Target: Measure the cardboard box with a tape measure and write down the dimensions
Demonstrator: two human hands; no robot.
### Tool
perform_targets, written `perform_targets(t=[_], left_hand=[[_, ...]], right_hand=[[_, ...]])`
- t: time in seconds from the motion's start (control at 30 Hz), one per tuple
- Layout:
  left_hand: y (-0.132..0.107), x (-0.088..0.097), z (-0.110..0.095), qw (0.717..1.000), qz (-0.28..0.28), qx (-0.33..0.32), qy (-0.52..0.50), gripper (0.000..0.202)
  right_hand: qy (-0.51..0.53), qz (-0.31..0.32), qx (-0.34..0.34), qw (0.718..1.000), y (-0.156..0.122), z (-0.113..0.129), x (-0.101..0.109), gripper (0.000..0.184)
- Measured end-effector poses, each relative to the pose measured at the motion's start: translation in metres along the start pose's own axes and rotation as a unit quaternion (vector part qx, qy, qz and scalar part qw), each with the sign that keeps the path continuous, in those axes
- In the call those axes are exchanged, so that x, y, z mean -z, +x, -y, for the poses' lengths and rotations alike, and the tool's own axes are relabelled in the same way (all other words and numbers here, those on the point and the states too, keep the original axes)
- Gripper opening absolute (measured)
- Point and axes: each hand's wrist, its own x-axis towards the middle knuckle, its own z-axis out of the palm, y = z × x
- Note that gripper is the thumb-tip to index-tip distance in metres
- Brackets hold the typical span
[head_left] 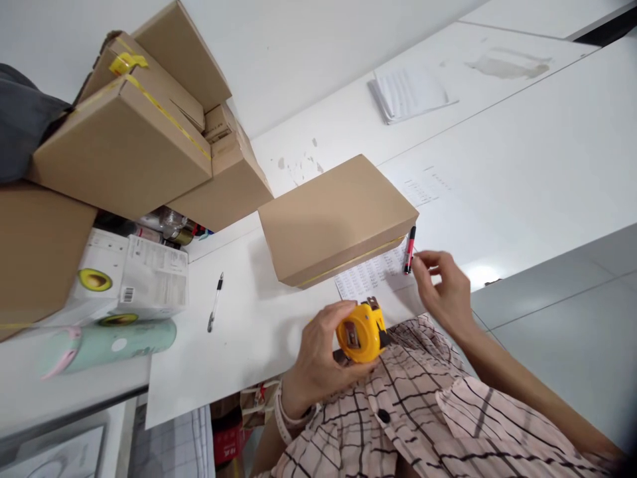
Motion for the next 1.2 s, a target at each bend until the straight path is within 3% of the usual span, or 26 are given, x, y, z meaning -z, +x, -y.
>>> perform_targets(t=[0.07, 0.17, 0.27, 0.37, 0.43, 0.53, 0.6, 0.67, 0.8, 0.9, 1.0, 1.1, 1.2], left_hand=[[0.021, 0.021, -0.003, 0.995, -0.067, -0.061, 0.047, 0.076], [0.059, 0.046, 0.006, 0.97, -0.143, -0.112, 0.158, 0.069], [0.093, 0.055, 0.03, 0.961, -0.155, -0.084, 0.211, 0.062], [0.116, 0.053, 0.056, 0.963, -0.124, -0.025, 0.239, 0.058], [0.123, 0.051, 0.067, 0.963, -0.104, -0.002, 0.249, 0.056], [0.118, 0.045, 0.065, 0.953, -0.136, -0.033, 0.268, 0.05], [0.103, 0.031, 0.054, 0.941, -0.191, -0.101, 0.259, 0.043], [0.078, 0.004, 0.042, 0.939, -0.216, -0.168, 0.208, 0.038], [0.021, -0.073, 0.035, 0.97, -0.073, -0.197, 0.125, 0.03], [-0.007, -0.116, 0.044, 0.973, 0.083, -0.13, 0.173, 0.048], [-0.015, -0.13, 0.05, 0.944, 0.178, -0.11, 0.254, 0.065], [-0.011, -0.127, 0.049, 0.922, 0.194, -0.118, 0.314, 0.051], [-0.006, -0.122, 0.045, 0.91, 0.194, -0.13, 0.341, 0.046]], right_hand=[[-0.096, 0.01, -0.046, 0.994, 0.026, -0.018, -0.004, 0.032], [-0.21, 0.086, -0.084, 0.97, 0.056, -0.037, -0.015, 0.049], [-0.282, 0.129, -0.075, 0.948, 0.066, -0.044, -0.026, 0.049], [-0.28, 0.141, -0.041, 0.949, 0.065, -0.048, -0.026, 0.041], [-0.216, 0.14, -0.052, 0.965, 0.062, -0.049, -0.015, 0.038], [0.017, 0.142, -0.13, 0.981, 0.051, -0.047, 0.015, 0.035], [0.194, 0.162, -0.166, 0.953, 0.037, -0.043, 0.035, 0.035], [0.28, 0.194, -0.169, 0.925, 0.021, -0.037, 0.049, 0.035], [0.273, 0.208, -0.175, 0.923, -0.012, -0.02, 0.043, 0.028], [0.244, 0.173, -0.171, 0.939, -0.026, -0.008, 0.019, 0.033], [0.219, 0.175, -0.16, 0.947, -0.031, -0.006, -0.003, 0.032], [0.187, 0.192, -0.14, 0.953, -0.029, -0.01, -0.016, 0.038], [0.15, 0.169, -0.133, 0.965, -0.027, -0.017, -0.023, 0.03]])
